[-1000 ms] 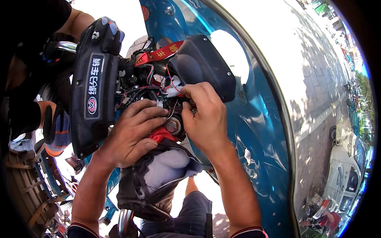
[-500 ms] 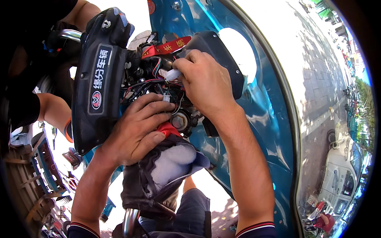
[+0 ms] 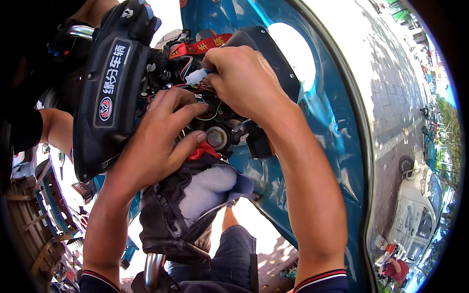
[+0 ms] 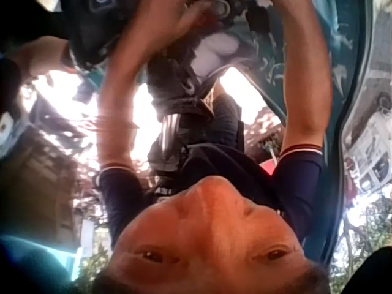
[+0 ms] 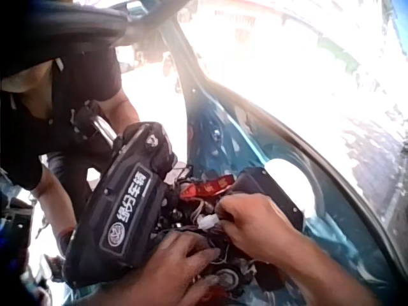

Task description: The person retrieves a pair of scissors from a car and walks to a blue three-wheeled vehicle. They use the scissors to cut a wire near the handlebar assembly and then proceed to strip the insulation and connect the exposed wires by hand.

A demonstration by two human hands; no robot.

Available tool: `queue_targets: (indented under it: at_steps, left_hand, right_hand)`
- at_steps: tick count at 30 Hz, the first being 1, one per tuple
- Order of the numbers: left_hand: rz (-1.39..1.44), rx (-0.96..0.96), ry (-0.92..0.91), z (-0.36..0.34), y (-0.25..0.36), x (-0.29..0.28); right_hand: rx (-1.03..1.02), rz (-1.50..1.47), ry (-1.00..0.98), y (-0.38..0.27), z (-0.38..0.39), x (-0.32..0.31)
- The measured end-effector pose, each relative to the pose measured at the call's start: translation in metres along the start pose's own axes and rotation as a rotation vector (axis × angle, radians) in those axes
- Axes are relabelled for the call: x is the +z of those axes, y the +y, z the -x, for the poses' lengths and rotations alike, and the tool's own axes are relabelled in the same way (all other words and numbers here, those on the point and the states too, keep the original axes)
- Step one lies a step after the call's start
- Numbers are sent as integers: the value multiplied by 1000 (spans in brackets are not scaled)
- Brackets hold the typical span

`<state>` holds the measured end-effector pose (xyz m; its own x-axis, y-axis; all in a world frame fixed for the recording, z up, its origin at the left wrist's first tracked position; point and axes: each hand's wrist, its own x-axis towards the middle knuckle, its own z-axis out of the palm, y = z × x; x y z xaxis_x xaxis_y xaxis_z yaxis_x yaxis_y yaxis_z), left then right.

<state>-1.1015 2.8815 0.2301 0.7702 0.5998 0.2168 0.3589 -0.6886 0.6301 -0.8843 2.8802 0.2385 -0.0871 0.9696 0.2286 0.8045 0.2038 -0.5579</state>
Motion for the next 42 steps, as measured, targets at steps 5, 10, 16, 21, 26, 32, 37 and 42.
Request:
queue_targets:
  at_steps: [5, 10, 16, 21, 26, 32, 37, 42]
  left_hand:
    - [-220, -8, 36, -17, -2, 13]
    - [-178, 30, 215, -25, -10, 26]
    - [141, -183, 400, -34, -22, 32]
    - [280, -284, 427, -43, -19, 27]
    - [326, -321, 447, -41, -19, 27]
    - [473, -201, 471, -30, -25, 34]
    - [640, -190, 499, -23, -22, 39]
    - [775, -128, 481, -21, -15, 38]
  right_hand:
    - [83, -294, 101, 13, 0, 2]
    - [130, -477, 113, 23, -3, 6]
    - [142, -380, 128, 23, -2, 3]
    - [117, -322, 179, 28, 5, 4]
    - [87, -14, 158, 8, 32, 6]
    - [182, -236, 109, 16, 26, 2]
    - [209, -563, 183, 34, 19, 3]
    - [222, -719, 182, 35, 21, -5]
